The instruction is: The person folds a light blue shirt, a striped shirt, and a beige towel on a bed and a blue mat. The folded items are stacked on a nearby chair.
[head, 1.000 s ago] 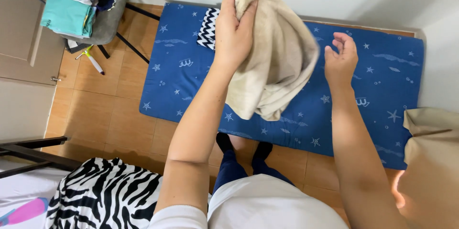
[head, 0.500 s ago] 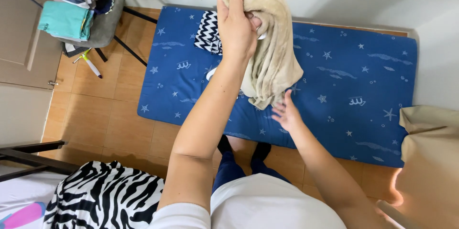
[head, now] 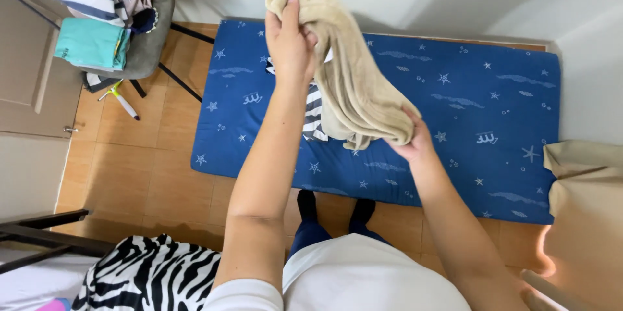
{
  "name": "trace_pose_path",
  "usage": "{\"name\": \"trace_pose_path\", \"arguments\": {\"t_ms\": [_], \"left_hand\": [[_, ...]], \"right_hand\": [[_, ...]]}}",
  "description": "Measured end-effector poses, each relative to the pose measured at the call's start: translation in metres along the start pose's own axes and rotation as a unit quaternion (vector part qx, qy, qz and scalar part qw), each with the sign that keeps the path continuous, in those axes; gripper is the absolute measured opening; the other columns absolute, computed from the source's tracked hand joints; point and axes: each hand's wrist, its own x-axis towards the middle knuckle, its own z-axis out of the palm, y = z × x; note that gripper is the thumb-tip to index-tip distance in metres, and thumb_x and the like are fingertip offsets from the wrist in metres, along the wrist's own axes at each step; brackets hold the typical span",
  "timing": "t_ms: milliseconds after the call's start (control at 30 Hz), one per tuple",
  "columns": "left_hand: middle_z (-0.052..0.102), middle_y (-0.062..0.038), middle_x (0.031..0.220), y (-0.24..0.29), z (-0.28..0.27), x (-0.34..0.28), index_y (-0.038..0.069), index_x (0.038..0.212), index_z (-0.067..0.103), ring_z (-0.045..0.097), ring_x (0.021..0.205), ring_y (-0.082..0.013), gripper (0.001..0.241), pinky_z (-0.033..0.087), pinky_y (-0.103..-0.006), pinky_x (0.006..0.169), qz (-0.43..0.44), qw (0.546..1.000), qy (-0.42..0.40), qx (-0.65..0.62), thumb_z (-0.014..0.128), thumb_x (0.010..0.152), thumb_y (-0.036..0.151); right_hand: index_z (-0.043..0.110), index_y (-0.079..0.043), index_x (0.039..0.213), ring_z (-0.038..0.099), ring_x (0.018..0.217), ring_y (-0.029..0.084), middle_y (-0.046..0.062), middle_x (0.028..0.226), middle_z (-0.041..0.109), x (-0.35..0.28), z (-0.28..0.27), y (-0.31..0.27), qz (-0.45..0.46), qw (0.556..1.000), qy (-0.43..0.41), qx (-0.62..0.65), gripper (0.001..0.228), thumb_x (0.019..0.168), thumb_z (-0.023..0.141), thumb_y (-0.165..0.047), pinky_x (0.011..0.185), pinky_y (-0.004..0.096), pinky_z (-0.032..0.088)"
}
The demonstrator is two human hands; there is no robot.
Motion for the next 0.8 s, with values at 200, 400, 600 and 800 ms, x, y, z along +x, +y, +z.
{"name": "trace_pose_path", "arguments": {"t_ms": [200, 400, 600, 800], "left_hand": [[0.067, -0.01, 0.112, -0.013, -0.092, 0.019, 0.005, 0.141, 0.041, 0.065, 0.096, -0.0129, 0.055, 0.056, -0.0276, 0.082, 0.033, 0.968, 0.047, 0.245, 0.07, 0.095, 0.009], [0.062, -0.019, 0.131, -0.004, -0.13, 0.021, 0.01, 0.155, 0.03, 0.065, 0.109, -0.0302, 0.073, 0.05, -0.0394, 0.099, 0.044, 0.855, 0.063, 0.513, 0.063, 0.091, 0.005], [0.046, -0.026, 0.152, -0.007, -0.168, 0.05, 0.012, 0.146, 0.059, 0.042, 0.143, -0.042, 0.062, 0.04, -0.046, 0.113, 0.232, 0.794, 0.019, 0.561, 0.059, 0.088, -0.009], [0.037, -0.025, 0.167, 0.004, -0.098, 0.038, 0.019, 0.122, 0.074, 0.062, 0.13, -0.0343, 0.044, 0.052, -0.0365, 0.1, 0.117, 0.846, -0.117, 0.507, 0.05, 0.092, -0.001]], "right_hand": [[0.061, 0.0, 0.127, 0.071, 0.11, 0.028, 0.014, 0.12, 0.072, -0.013, 0.059, -0.01, -0.13, 0.991, 0.033, 0.006, 0.033, 0.104, 0.057, -0.024, 0.093, 0.041, 0.059], [0.061, -0.001, 0.13, 0.07, 0.114, 0.028, 0.013, 0.124, 0.07, -0.03, 0.119, 0.01, -0.23, 0.972, 0.037, -0.02, 0.033, 0.105, 0.059, -0.022, 0.098, 0.041, 0.058], [0.058, 0.003, 0.133, 0.069, 0.12, 0.03, 0.017, 0.129, 0.068, -0.095, 0.203, 0.005, -0.38, 0.918, 0.006, -0.112, 0.036, 0.108, 0.056, -0.022, 0.105, 0.042, 0.057], [0.057, 0.003, 0.136, 0.069, 0.122, 0.029, 0.017, 0.134, 0.068, -0.108, 0.204, -0.025, -0.412, 0.902, 0.019, -0.126, 0.035, 0.109, 0.054, -0.019, 0.107, 0.042, 0.057]]}}
